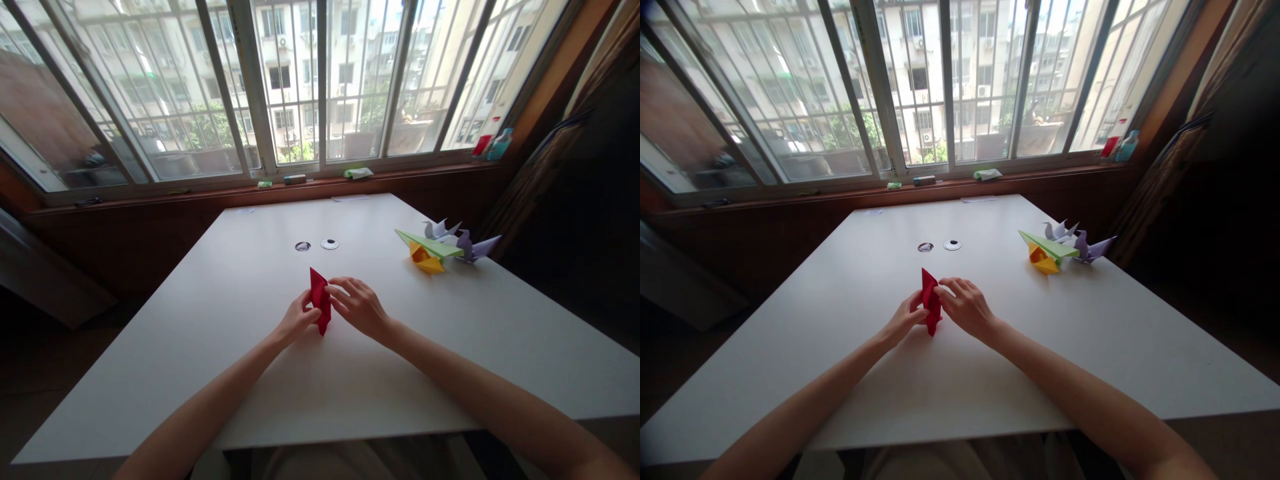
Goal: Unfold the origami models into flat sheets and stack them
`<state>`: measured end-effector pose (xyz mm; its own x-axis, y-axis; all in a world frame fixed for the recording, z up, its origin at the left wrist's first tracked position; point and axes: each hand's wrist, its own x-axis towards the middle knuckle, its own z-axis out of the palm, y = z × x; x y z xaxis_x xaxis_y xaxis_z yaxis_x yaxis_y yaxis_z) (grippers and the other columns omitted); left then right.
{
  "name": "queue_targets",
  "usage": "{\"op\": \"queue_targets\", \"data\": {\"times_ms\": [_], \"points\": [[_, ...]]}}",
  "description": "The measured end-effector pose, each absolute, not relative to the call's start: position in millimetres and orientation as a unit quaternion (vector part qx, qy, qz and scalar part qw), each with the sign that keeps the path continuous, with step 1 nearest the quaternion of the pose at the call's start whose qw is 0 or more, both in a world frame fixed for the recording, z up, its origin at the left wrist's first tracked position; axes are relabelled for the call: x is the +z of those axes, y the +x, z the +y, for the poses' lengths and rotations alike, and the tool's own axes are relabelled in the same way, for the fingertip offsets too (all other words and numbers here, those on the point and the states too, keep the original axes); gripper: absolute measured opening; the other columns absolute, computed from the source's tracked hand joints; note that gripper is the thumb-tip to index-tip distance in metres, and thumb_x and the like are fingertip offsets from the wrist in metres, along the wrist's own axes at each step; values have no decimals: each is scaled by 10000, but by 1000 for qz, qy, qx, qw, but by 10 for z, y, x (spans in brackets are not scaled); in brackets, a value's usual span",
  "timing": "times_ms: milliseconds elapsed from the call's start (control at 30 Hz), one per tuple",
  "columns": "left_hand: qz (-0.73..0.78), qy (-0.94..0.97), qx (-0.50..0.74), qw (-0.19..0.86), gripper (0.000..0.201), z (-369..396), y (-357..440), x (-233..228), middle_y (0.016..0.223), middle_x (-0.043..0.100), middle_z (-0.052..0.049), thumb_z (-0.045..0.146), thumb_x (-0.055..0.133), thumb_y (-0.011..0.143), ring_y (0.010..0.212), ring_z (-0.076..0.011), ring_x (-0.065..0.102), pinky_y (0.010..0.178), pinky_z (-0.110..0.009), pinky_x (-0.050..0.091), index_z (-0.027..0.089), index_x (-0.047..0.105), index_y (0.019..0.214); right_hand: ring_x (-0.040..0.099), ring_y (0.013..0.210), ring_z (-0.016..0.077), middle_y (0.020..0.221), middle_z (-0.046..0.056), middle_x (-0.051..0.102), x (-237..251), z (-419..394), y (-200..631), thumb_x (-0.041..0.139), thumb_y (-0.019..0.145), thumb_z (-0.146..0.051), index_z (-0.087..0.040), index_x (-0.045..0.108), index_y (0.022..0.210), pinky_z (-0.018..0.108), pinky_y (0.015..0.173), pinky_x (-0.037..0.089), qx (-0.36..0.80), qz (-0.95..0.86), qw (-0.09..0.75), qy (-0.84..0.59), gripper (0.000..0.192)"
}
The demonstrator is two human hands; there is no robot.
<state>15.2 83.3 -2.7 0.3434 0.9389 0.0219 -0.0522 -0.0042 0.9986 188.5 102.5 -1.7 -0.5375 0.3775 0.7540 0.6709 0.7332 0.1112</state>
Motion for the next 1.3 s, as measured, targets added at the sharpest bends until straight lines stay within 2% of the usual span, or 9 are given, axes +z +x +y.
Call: {"op": "queue_targets", "data": {"times_ms": [233,367,500,633,800,1000,1133,1300], "points": [[389,577,378,610,288,857,75,83,790,590,-33,172,495,696,643,-167,621,650,-369,530,135,515,982,560,920,206,1027,79,624,36,1039,1917,502,861,-180,-193,575,1018,333,750,460,-246,-862,325,-300,173],[392,584,361,613,224,876,46,127,731,578,-23,166,482,702,598,-146,591,635,-370,534,130,526,918,550,938,214,1030,95,608,47,1053,1904,473,869,-171,-178,557,1026,345,759,464,-207,-883,295,-301,178],[400,587,352,610,208,880,46,121,775,594,-41,172,473,704,621,-161,614,634,-355,528,130,528,901,548,910,214,1008,105,597,49,1061,1893,470,867,-179,-157,547,1007,353,767,467,-165,-897,283,-298,161],[412,590,343,604,242,885,51,86,795,601,-47,163,472,694,626,-183,643,609,-330,517,132,525,928,538,844,226,953,118,583,53,1042,1885,527,829,-198,-145,554,955,380,748,470,-95,-894,293,-325,139],[436,589,344,587,241,890,50,46,783,604,-57,180,469,709,623,-205,659,534,-281,488,130,523,938,537,817,215,901,88,579,11,1031,1871,593,781,-165,-174,546,891,365,717,479,-31,-883,309,-351,120],[440,580,362,583,271,866,82,22,774,607,-50,230,478,724,602,-175,641,512,-254,478,133,523,973,545,682,151,788,33,580,-36,1056,1848,615,774,-139,-188,553,781,280,624,462,8,-860,342,-378,79],[439,556,376,597,332,872,96,23,758,615,-49,266,469,720,570,-155,619,481,-234,453,125,519,1016,547,663,138,736,19,594,-24,1059,1842,605,792,-156,-189,573,720,262,628,443,17,-856,361,-370,86],[419,514,384,643,337,888,43,38,717,615,-43,316,440,726,565,-140,593,492,-228,435,121,563,972,542,655,137,711,15,603,-4,1050,1840,587,814,-180,-185,579,680,281,664,426,14,-868,374,-327,135]]}}
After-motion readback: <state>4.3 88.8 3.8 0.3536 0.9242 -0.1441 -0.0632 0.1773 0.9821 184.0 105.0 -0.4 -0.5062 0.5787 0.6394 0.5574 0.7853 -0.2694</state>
